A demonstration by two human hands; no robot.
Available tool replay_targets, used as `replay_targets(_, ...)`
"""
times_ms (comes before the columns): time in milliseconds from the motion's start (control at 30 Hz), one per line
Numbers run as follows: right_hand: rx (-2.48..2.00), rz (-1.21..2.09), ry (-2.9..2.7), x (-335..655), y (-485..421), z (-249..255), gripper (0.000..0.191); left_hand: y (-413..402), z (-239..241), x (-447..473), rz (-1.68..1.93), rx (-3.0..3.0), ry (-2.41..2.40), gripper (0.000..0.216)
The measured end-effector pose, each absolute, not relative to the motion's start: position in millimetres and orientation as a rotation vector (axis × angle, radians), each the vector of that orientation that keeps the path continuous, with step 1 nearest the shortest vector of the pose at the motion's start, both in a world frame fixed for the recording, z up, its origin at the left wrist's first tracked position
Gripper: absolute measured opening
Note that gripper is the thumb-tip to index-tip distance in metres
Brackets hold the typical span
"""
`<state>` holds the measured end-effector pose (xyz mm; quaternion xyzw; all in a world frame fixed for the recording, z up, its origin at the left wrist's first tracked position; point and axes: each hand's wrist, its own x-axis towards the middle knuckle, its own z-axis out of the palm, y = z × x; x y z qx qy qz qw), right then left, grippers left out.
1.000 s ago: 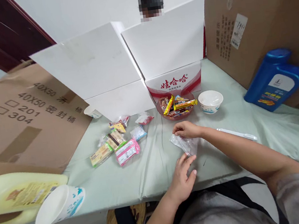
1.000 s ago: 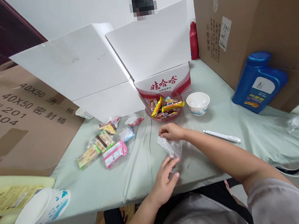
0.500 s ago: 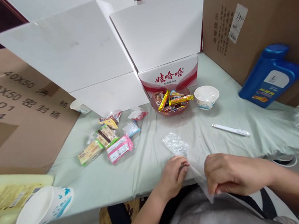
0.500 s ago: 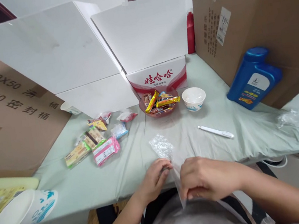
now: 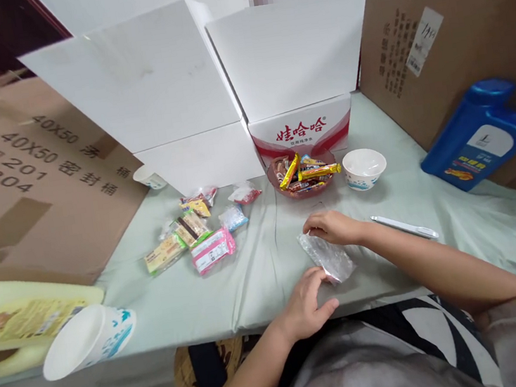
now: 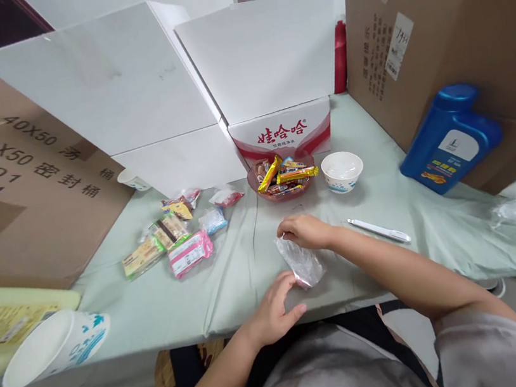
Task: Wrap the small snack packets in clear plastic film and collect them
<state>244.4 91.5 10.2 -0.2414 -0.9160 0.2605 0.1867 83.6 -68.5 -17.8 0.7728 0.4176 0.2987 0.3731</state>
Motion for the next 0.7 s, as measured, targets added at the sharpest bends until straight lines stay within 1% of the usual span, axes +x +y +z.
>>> replay_targets(133, -0.697, 0.631, -2.691, 230, 95, -1, 0.02, -71, -26, 84, 0.817, 1.781, 1.113, 0.033)
replay_targets(400, -0.854, 0.191, -2.91, 215, 94, -12, 0.025, -68, -17, 85, 0.792, 1.915, 1.121, 0.031)
replay_targets(567, -0.939, 0.096, -2.926, 220, 93, -20, 0.025, -67, -20, 83, 0.772, 2.021, 1.137, 0.033)
replay_targets(700, -1.142, 0.064, -2.838, 232, 103, -20, 0.026, -72, -30, 85, 0.815, 2.116, 1.175, 0.04)
